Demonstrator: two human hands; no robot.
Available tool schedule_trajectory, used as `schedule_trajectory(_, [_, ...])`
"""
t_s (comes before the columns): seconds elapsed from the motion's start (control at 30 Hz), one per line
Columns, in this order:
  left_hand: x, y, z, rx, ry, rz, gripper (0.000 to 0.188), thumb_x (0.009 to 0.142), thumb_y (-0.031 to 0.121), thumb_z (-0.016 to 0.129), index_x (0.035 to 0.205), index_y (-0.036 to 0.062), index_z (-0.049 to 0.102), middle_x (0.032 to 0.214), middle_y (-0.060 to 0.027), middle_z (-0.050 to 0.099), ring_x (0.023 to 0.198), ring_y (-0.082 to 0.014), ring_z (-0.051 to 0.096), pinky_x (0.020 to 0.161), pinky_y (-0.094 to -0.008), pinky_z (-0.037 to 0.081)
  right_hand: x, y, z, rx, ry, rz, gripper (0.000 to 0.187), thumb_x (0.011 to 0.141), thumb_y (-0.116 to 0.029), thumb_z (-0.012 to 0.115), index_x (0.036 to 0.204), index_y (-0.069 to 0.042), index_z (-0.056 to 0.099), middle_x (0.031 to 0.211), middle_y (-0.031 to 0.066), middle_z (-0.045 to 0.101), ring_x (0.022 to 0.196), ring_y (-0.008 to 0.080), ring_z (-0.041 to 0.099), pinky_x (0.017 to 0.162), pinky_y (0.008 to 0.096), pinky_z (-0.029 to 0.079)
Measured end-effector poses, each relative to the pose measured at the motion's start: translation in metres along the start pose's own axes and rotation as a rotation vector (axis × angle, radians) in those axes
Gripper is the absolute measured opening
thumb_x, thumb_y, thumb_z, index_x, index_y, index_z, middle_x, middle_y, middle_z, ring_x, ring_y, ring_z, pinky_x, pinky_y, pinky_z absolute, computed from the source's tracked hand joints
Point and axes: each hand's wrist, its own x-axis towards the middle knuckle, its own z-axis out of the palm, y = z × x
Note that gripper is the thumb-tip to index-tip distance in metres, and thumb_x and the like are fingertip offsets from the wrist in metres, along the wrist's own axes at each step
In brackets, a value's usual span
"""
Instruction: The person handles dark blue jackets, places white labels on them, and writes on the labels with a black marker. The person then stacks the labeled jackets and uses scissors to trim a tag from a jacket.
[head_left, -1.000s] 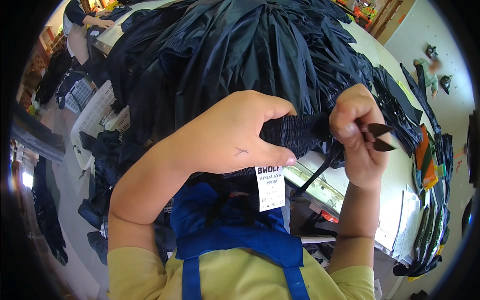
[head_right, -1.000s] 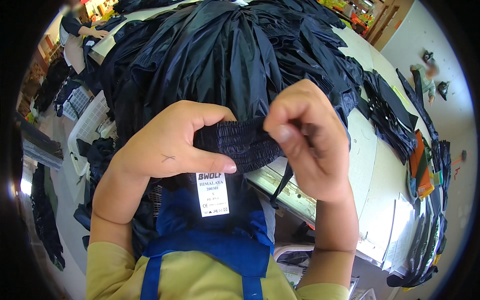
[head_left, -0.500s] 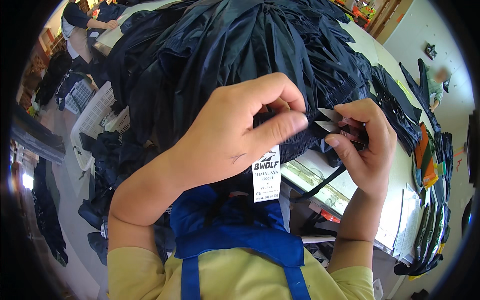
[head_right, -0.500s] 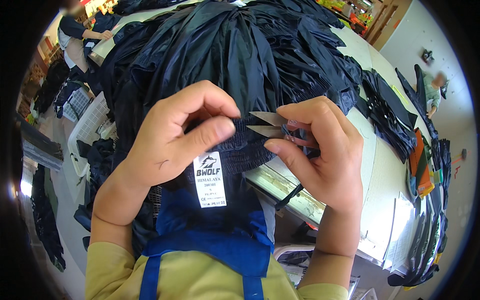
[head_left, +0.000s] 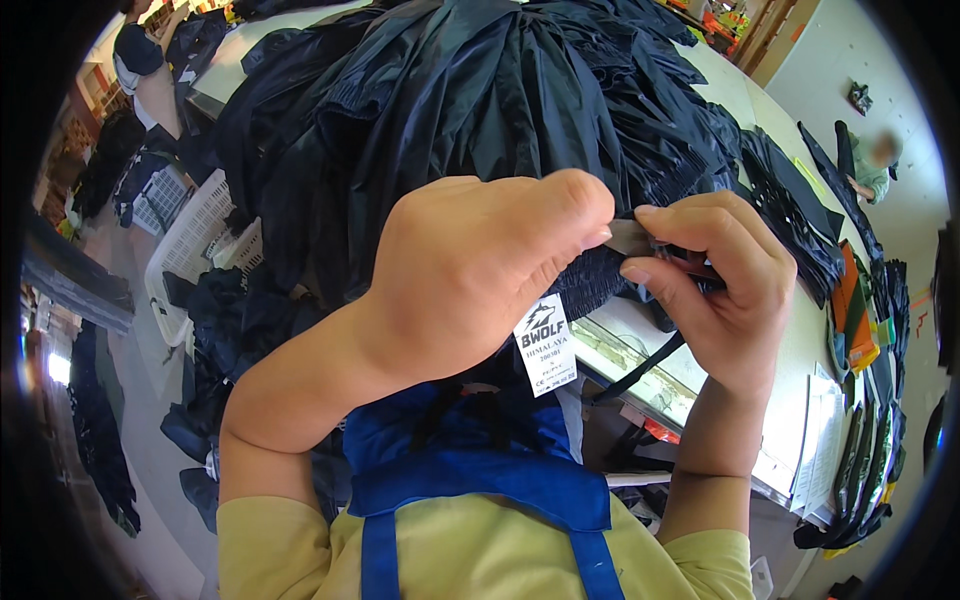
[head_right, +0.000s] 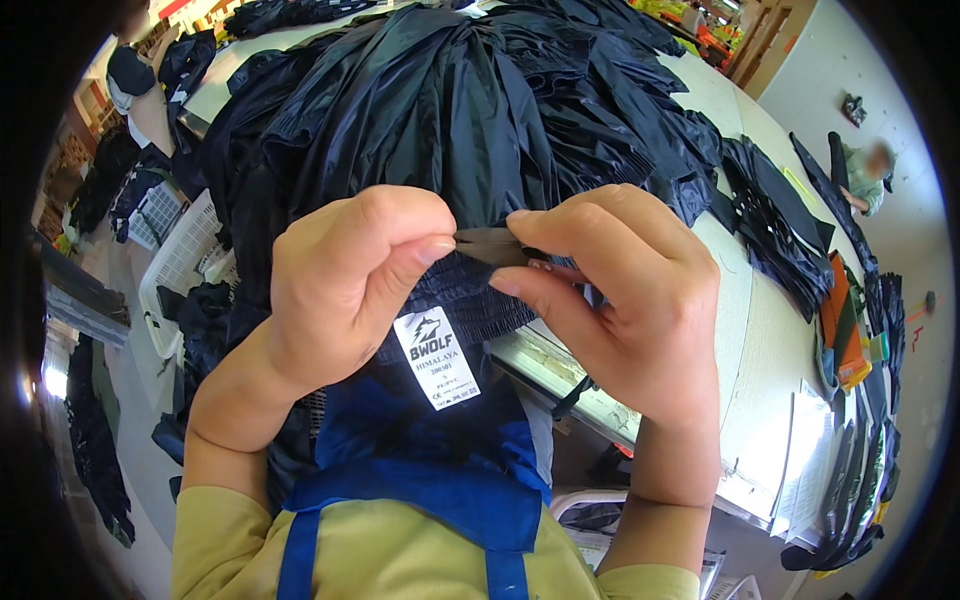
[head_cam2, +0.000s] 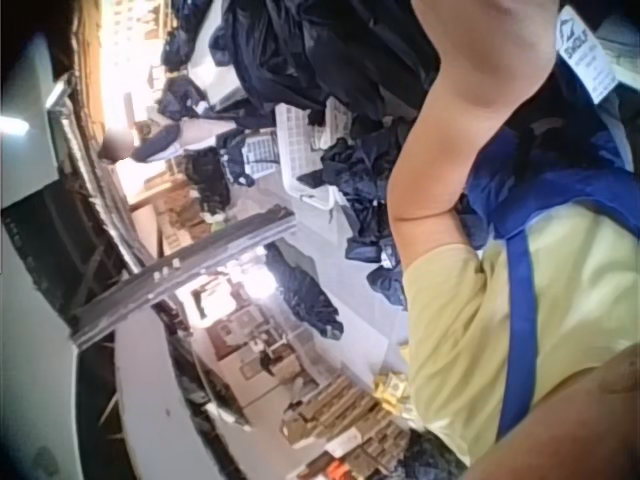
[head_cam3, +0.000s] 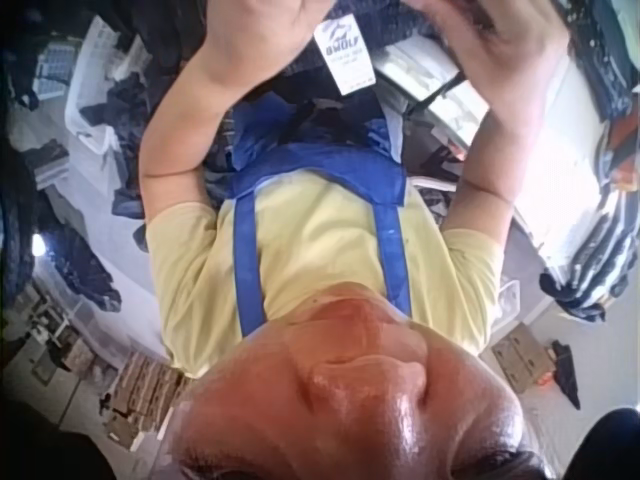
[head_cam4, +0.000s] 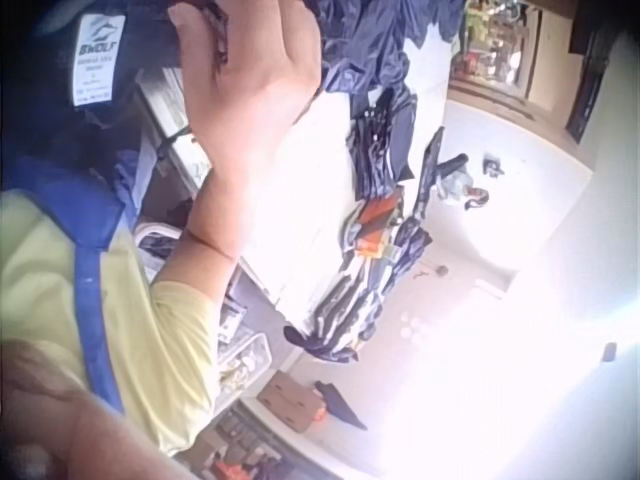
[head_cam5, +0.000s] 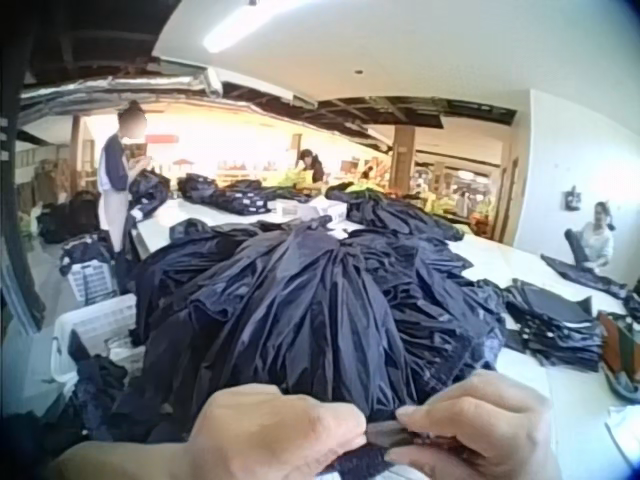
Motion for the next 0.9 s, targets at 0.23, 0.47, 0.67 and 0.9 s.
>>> schedule_trajectory(0.23, [0.011,0.007,-0.013,-0.064,-0.069,-0.149,0.007,0.093,0.011,0.056,0.093,0.0065,0.05,0.067,-0.0088,0.056,0.057,-0.0248,0.059,0.052,-0.029,0.045,-0.007,0.008,-0.001,0.049,0.061,-0.001,0.033,0.061,-0.01,0.083,0.088,0.002,0.067,0.078,0.0084,0.064,0.065,0.0198,0.059,0.053,0.0256,0.046])
schedule_trajectory(0.47, [0.01,0.0,-0.015,-0.171,-0.084,-0.237,0.008,0.096,0.01,0.052,0.092,0.0049,0.047,0.066,-0.0083,0.054,0.057,-0.0207,0.06,0.053,-0.0277,0.044,-0.009,0.009,0.004,-0.102,-0.019,-0.267,0.034,0.058,-0.019,0.08,0.088,-0.005,0.068,0.077,0.0052,0.062,0.061,0.0205,0.054,0.054,0.0314,0.04])
schedule_trajectory(0.67, [0.009,0.001,-0.008,-0.389,-0.03,-0.345,0.009,0.097,0.01,0.052,0.092,0.0039,0.047,0.066,-0.0087,0.054,0.056,-0.0177,0.059,0.053,-0.0269,0.044,-0.005,0.005,0.007,-0.117,-0.054,-0.288,0.031,0.061,-0.019,0.078,0.087,-0.006,0.068,0.077,0.0045,0.061,0.061,0.0213,0.053,0.055,0.0327,0.039])
schedule_trajectory(0.9, [0.007,-0.003,-0.011,-0.31,-0.033,-0.276,0.01,0.097,0.011,0.052,0.092,0.0036,0.047,0.064,-0.0098,0.054,0.055,-0.0179,0.058,0.053,-0.0277,0.043,-0.005,-0.002,0.013,-0.161,-0.061,-0.313,0.028,0.064,-0.018,0.078,0.087,-0.005,0.068,0.075,0.005,0.061,0.061,0.0206,0.054,0.054,0.0322,0.04])
